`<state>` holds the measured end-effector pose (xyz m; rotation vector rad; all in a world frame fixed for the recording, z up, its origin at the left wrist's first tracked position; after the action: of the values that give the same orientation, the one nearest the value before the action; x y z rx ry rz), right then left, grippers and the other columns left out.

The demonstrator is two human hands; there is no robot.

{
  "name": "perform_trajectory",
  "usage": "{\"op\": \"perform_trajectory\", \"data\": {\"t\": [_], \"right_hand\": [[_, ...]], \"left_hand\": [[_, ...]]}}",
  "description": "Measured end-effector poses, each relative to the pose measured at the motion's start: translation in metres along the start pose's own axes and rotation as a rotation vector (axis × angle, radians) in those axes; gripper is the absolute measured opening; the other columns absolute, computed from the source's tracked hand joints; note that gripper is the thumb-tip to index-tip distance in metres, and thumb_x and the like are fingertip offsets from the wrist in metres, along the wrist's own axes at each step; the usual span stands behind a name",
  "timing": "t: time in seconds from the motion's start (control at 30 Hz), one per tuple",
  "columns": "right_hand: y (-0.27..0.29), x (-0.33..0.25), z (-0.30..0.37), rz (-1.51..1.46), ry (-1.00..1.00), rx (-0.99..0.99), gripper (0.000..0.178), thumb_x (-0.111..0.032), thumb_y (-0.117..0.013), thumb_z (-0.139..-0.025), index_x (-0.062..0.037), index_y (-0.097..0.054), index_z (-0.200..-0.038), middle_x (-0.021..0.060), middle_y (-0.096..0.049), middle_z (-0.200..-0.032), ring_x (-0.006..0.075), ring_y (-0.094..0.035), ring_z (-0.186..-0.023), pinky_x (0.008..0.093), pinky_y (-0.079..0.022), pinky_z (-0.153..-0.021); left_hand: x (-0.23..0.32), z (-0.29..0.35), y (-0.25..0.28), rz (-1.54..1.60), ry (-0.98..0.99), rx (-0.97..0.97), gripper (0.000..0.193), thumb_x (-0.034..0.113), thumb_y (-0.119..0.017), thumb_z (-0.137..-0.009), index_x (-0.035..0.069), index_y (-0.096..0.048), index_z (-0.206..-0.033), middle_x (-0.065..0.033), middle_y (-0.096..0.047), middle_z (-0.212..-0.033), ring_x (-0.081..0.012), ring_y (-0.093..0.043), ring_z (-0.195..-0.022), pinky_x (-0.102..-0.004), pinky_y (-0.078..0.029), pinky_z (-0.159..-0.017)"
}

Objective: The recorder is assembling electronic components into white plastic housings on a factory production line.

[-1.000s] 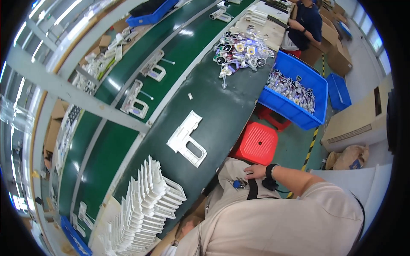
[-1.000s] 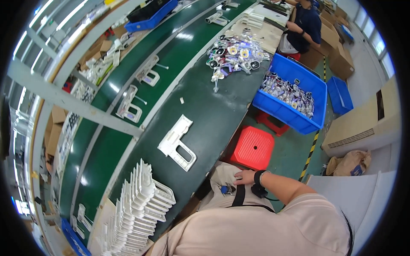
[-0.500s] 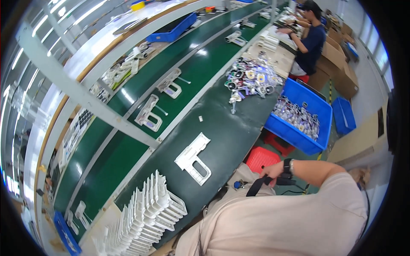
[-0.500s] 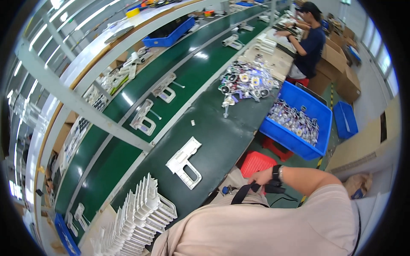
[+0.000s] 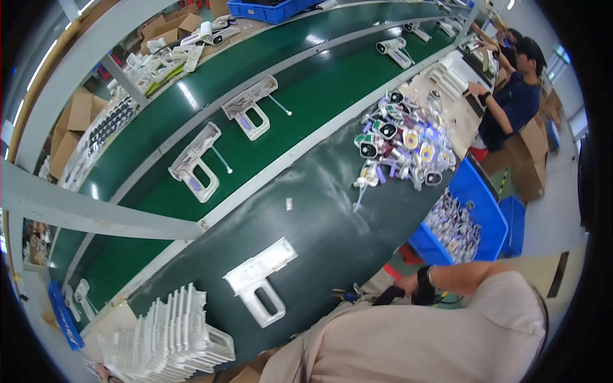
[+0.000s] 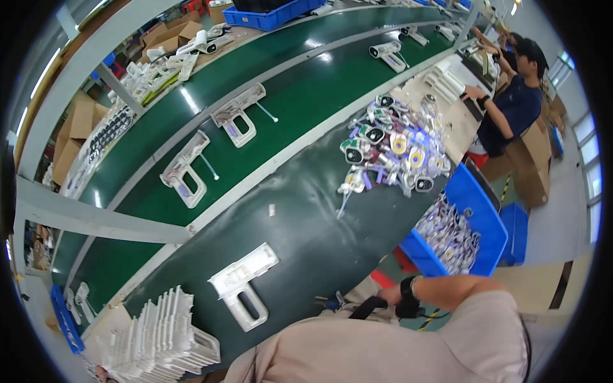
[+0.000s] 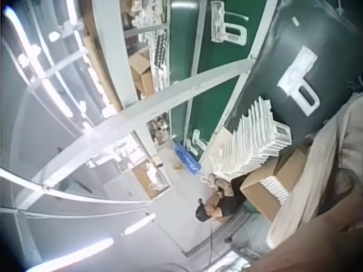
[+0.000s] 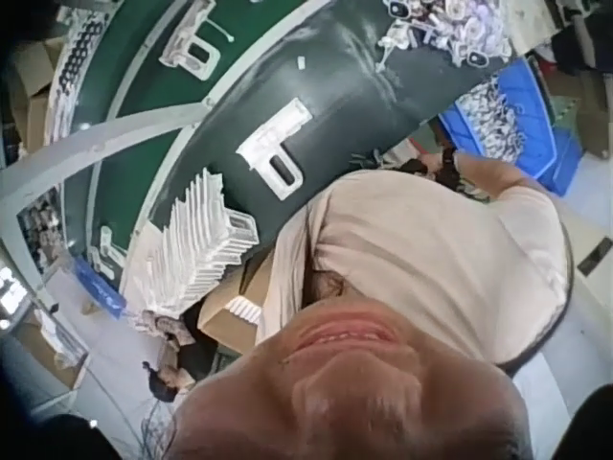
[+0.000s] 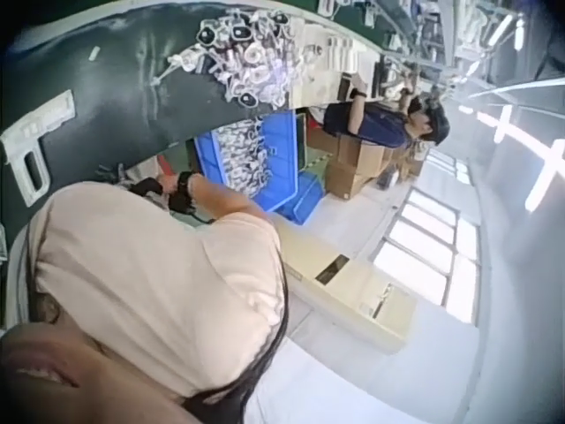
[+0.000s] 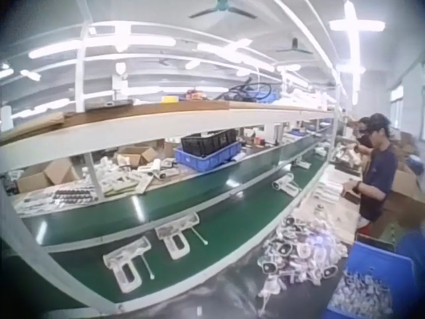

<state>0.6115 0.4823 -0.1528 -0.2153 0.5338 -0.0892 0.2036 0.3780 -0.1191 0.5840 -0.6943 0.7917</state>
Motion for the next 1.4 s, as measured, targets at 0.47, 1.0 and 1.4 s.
{"op": "perform_trajectory", "data": {"t": [0.47, 1.0, 1.4], "right_hand": [[0.044, -0.065, 0.015, 1.248, 0.423, 0.361, 0.018, -0.019, -0.050, -0.085, -0.0074, -0.063, -0.088, 0.0105, -0.066, -0.082, 0.0299, -0.065, -0.078, 0.0420, -0.052, -0.060], [0.057, -0.073, 0.009, 1.147, 0.928, 0.668, 0.033, -0.038, -0.061, -0.083, -0.0075, -0.058, -0.069, 0.0109, -0.060, -0.064, 0.0287, -0.060, -0.058, 0.0356, -0.047, -0.054], [0.058, -0.081, 0.011, 0.750, 1.198, 1.027, 0.013, -0.013, -0.069, -0.075, -0.0027, -0.061, -0.077, 0.0117, -0.061, -0.081, 0.0239, -0.060, -0.070, 0.0308, -0.049, -0.062]], "left_hand": [[-0.055, -0.073, -0.094, 0.233, -0.213, -0.037, 0.051, 0.033, -0.061, -0.079, 0.005, -0.053, -0.121, -0.0126, -0.054, -0.124, -0.0258, -0.050, -0.115, -0.0386, -0.035, -0.098], [-0.057, -0.117, -0.205, -0.276, 0.184, 0.591, 0.024, 0.019, -0.050, -0.076, 0.003, -0.066, -0.085, -0.0225, -0.063, -0.087, -0.0393, -0.060, -0.084, -0.0465, -0.046, -0.073], [-0.044, -0.205, -0.168, -0.543, -0.038, 0.668, 0.033, 0.016, -0.049, -0.074, -0.005, -0.063, -0.095, -0.0266, -0.062, -0.097, -0.0378, -0.060, -0.093, -0.0418, -0.048, -0.081]]}}
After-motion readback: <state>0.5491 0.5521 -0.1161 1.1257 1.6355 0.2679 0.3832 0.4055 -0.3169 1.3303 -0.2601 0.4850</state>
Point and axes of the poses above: each hand's wrist, its own z-axis away from the middle knuckle, its own y-axis out of the back of the hand, x = y × z, the point moved 4 cm from there along -z, towards the middle knuckle
